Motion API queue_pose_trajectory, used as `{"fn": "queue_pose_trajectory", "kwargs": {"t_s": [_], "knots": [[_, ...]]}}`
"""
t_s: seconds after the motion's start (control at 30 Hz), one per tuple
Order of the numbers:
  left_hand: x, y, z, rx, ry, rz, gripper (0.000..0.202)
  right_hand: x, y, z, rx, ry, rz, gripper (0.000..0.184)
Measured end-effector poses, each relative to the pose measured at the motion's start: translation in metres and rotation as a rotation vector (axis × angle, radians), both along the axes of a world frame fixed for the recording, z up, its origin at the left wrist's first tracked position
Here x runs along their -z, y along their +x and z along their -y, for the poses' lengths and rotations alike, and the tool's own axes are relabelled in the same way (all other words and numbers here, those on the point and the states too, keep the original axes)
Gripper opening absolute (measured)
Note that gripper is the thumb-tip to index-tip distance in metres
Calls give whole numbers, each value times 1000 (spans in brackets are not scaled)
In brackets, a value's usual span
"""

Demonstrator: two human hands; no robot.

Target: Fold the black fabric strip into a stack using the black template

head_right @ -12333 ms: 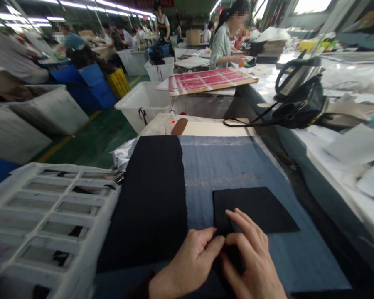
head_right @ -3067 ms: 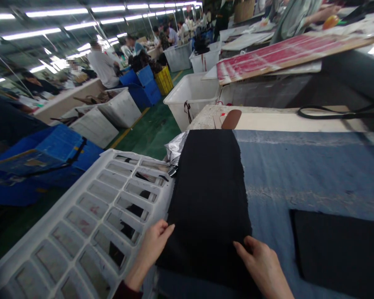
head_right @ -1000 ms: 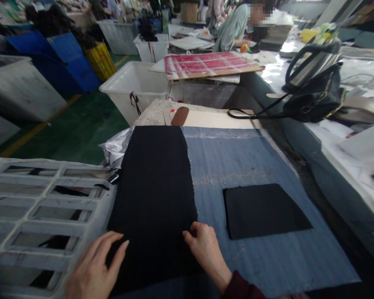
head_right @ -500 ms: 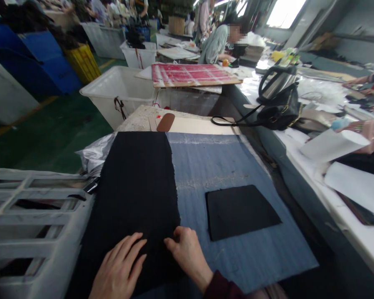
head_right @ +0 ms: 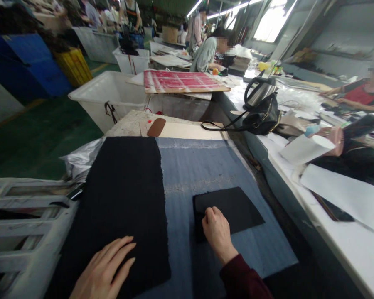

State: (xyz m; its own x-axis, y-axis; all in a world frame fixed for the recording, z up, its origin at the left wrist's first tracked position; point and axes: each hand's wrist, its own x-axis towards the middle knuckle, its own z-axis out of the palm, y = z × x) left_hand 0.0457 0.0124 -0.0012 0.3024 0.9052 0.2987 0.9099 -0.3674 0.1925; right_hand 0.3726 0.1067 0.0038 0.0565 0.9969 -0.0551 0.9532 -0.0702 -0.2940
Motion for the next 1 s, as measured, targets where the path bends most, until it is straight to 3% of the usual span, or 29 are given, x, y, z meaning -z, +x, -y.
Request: {"fn": "queue_pose_trajectory", "kwargs": {"t_s": [0.1, 0.23, 0.33, 0.43, 0.63, 0.8, 1.0], "knots": [[-24, 35, -16, 93, -75, 56, 30, -5, 6, -6, 53, -29, -85, 18], [-47, 102, -45, 262, -269, 155, 36, -16, 20, -12, 110, -100, -243, 19], [-47, 147, -68, 336, -320, 176, 41, -19, 30, -15, 142, -146, -356, 21], [-40, 176, -84, 343, -309, 142, 43, -15, 40, -18, 172, -184, -463, 20], [-24, 193, -91, 281, -305, 7, 32, -1, 55, -22, 213, -253, -798, 18], [-18, 203, -88, 218, -281, 2, 36, -5, 70, -18, 248, -239, -1138, 15], [-23, 215, -83, 207, -285, -93, 30, -16, 145, 1, 350, -50, -1449, 21]]}}
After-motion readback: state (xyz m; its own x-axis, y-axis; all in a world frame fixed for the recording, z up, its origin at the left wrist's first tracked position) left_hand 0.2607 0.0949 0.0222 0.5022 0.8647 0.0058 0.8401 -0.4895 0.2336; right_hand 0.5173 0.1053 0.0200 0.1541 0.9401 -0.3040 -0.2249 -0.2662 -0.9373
